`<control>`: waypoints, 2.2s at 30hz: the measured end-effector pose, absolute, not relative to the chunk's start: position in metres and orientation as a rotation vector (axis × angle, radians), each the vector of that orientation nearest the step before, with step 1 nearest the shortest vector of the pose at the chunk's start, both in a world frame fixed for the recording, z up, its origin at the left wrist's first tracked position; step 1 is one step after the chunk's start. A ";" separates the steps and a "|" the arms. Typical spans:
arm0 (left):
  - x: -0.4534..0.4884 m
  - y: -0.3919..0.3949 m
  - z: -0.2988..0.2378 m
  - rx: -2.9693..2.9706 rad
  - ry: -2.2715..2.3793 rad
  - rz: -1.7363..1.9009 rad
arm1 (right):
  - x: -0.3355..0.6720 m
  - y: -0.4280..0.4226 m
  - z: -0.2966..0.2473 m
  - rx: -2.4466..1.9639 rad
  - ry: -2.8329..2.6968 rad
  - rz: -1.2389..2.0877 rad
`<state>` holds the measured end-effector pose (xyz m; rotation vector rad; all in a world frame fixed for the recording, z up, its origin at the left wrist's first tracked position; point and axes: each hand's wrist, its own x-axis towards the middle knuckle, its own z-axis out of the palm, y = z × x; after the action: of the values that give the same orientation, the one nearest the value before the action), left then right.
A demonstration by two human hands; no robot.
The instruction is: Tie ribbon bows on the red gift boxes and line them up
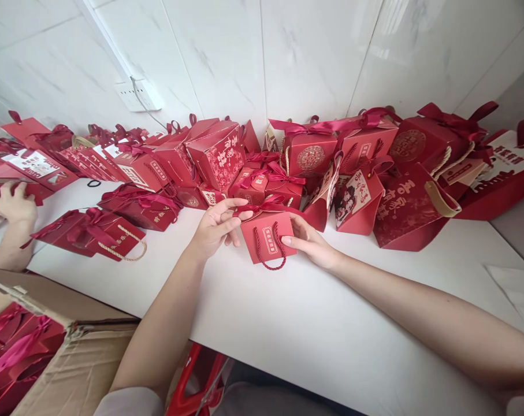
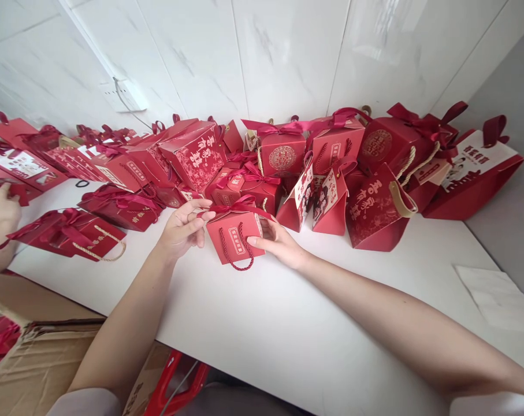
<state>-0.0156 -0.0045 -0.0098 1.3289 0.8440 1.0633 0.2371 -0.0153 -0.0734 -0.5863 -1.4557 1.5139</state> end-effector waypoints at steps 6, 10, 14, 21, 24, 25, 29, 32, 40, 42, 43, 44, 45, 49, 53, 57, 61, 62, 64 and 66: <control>-0.011 -0.001 -0.016 1.351 0.997 1.233 | 0.237 -0.016 -0.072 -0.624 -1.461 1.507; -0.009 0.001 -0.020 1.346 0.999 1.277 | 0.237 -0.017 -0.071 -0.634 -1.464 1.504; -0.006 0.001 -0.020 1.358 1.012 1.290 | 0.237 -0.017 -0.070 -0.616 -1.457 1.512; -0.005 0.001 -0.019 1.366 0.988 1.346 | 0.237 -0.017 -0.071 -0.584 -1.445 1.537; -0.008 0.001 -0.021 1.321 0.940 1.356 | 0.237 -0.016 -0.072 -0.612 -1.445 1.535; -0.009 0.001 -0.021 1.297 0.926 1.364 | 0.237 -0.016 -0.073 -0.617 -1.442 1.534; -0.015 0.002 -0.018 1.226 0.881 1.317 | 0.237 -0.015 -0.075 -0.608 -1.408 1.534; -0.021 0.003 -0.014 1.231 0.890 1.168 | 0.237 -0.015 -0.075 -0.620 -1.406 1.527; -0.032 0.003 -0.010 1.316 0.864 0.723 | 0.237 -0.015 -0.076 -0.612 -1.364 1.547; -0.034 0.004 -0.010 1.355 0.868 0.539 | 0.237 -0.014 -0.078 -0.607 -1.385 1.534; -0.035 0.004 -0.010 1.378 0.866 0.440 | 0.237 -0.014 -0.079 -0.609 -1.400 1.524; -0.036 0.004 -0.010 1.402 0.861 0.338 | 0.237 -0.014 -0.080 -0.613 -1.413 1.516; -0.037 0.004 -0.010 1.423 0.853 0.239 | 0.237 -0.013 -0.081 -0.616 -1.424 1.507; -0.043 0.003 -0.007 1.442 0.868 0.039 | 0.237 -0.013 -0.082 -0.616 -1.443 1.499; -0.051 0.004 -0.001 1.339 0.975 0.374 | 0.237 -0.015 -0.080 -0.623 -1.453 1.525; -0.044 0.006 -0.001 1.243 1.003 0.633 | 0.238 -0.016 -0.078 -0.605 -1.467 1.551; -0.034 0.005 -0.010 1.281 0.919 0.684 | 0.238 -0.016 -0.078 -0.612 -1.470 1.547; -0.033 0.006 -0.012 1.288 0.902 0.683 | 0.238 -0.016 -0.078 -0.620 -1.471 1.546; -0.034 0.006 -0.015 1.299 0.881 0.656 | 0.238 -0.015 -0.078 -0.623 -1.475 1.546; -0.037 0.007 -0.015 1.311 0.861 0.629 | 0.238 -0.015 -0.078 -0.608 -1.481 1.547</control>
<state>-0.0371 0.0067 -0.0151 1.3106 0.8615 0.6290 0.2383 -0.0150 -0.0777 -0.6075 -1.4807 1.5471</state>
